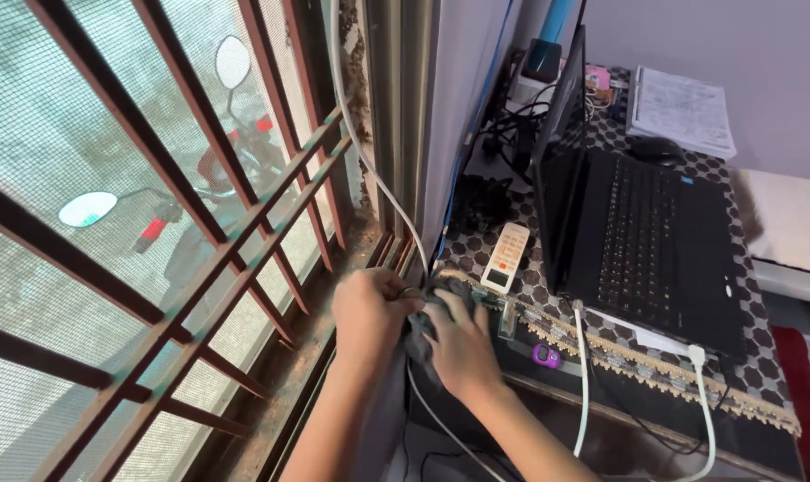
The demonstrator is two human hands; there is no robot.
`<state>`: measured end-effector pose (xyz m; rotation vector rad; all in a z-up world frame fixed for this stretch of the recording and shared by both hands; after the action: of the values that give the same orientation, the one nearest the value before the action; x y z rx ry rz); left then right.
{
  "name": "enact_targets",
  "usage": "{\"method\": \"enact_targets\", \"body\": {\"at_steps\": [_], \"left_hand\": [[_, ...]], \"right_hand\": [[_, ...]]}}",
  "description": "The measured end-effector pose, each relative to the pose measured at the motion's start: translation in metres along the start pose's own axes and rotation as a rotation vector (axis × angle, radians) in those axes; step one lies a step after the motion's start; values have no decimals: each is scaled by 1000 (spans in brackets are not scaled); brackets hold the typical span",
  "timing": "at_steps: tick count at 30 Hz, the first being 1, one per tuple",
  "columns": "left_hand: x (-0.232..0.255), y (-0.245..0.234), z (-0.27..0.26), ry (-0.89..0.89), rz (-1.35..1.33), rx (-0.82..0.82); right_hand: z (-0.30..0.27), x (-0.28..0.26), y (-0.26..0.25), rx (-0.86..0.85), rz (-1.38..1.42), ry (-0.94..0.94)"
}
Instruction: The recorder cleans metal window bars and then wipes a laptop and desk using a cloth.
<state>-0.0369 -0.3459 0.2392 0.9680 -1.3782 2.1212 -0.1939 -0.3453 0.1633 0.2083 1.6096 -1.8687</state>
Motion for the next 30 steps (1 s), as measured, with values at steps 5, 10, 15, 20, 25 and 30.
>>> {"method": "enact_targets", "body": {"at_steps": [5,10,15,20,25,30], "left_hand": [[-7,22,-5,26,26,-53],[-11,39,-8,-48,62,-161],[-9,56,-10,-4,55,-156],[-19,79,-15,36,74,-243],[-31,111,-10,35,189,-339],[-9,91,8,-92,383,-426]], "right_hand": [[16,28,32,44,-217,-29],[-18,41,20,-32,-200,191],[-81,72,9,-26,-373,112],[-129,54,-41,-534,-255,530],[-83,31,-27,-47,-115,53],[-57,42,-18,-61,-247,-6]]}}
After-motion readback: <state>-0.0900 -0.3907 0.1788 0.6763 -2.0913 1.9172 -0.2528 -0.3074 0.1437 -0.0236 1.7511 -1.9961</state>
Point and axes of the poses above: each hand's wrist, its own z-axis towards the middle knuckle, its own y-axis out of the palm, x = y × z, the point moved 4 cm from there along z, towards the middle knuckle, and after that the axes turned 5 degrees about z, right-handed, at the moved point
